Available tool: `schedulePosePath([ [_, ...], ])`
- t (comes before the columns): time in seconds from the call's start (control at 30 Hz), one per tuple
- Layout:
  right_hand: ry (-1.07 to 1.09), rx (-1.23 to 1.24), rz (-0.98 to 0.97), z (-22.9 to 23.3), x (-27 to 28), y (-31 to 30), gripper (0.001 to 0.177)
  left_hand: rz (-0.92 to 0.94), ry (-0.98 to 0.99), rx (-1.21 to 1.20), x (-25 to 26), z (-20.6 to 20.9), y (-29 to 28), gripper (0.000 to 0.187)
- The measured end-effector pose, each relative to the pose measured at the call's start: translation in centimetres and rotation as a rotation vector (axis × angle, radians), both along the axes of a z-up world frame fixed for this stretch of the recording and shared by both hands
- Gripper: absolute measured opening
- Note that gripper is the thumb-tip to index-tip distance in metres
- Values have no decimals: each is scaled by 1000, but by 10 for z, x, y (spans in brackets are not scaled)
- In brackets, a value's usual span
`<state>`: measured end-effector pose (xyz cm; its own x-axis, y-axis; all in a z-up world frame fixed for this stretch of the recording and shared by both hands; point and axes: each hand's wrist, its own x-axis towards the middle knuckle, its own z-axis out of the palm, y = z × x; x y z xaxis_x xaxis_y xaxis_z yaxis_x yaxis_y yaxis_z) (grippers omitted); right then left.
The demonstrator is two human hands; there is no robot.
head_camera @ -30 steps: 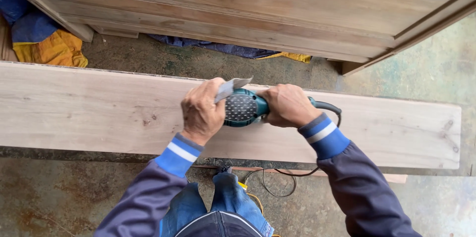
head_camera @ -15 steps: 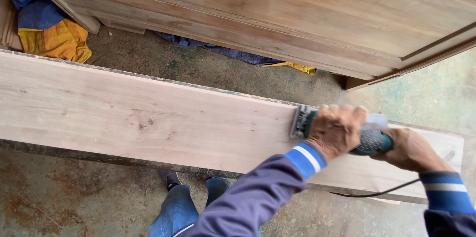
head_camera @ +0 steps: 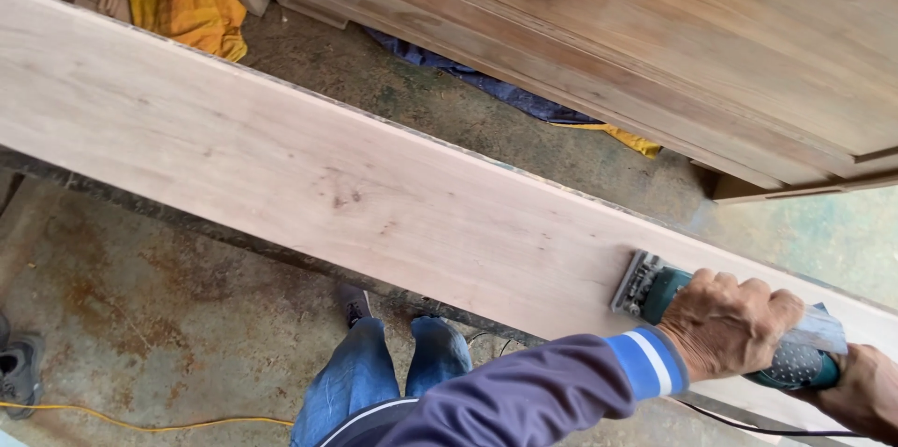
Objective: Sand the surface of a long wooden board using a power orbital sander.
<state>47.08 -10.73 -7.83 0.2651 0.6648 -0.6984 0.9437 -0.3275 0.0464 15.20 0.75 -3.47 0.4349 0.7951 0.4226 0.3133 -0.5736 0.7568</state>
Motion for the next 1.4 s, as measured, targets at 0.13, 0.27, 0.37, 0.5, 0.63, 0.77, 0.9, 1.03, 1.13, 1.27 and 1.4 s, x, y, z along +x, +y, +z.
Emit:
schedulePosePath([
  [0.13, -129, -104, 136, 54, -112, 74, 48, 2, 35, 61, -51, -5, 34, 34],
  [0.27, -55, -21, 147, 76, -199, 134, 48, 43, 73, 85, -122, 6, 73, 27],
  [0.37, 29, 17, 208, 99, -274, 174, 46, 123, 134, 133, -181, 13, 99, 19],
  [0.5, 118, 78, 283, 112, -359, 211, 44, 151, 181, 138, -261, 16, 128, 24],
  [0.63, 169, 147, 370, 116, -440, 239, 46, 210, 181, 151, -344, 16, 147, 24],
  [0.77, 203, 187, 415, 119, -514, 257, 48, 266, 199, 145, -418, 19, 158, 20],
  [0.9, 277, 232, 453, 116, -571, 269, 45, 328, 233, 96, -480, 21, 164, 14],
  [1.03, 350, 288, 507, 117, -606, 273, 43, 372, 216, 129, -517, 34, 162, 19],
  [1.13, 352, 300, 522, 124, -618, 268, 42, 372, 210, 103, -525, 48, 157, 16],
  [1.27, 347, 295, 504, 128, -608, 255, 43, 358, 202, 73, -514, 50, 144, 16],
  [1.4, 327, 280, 478, 138, -578, 235, 42, 333, 188, 74, -483, 53, 121, 19],
])
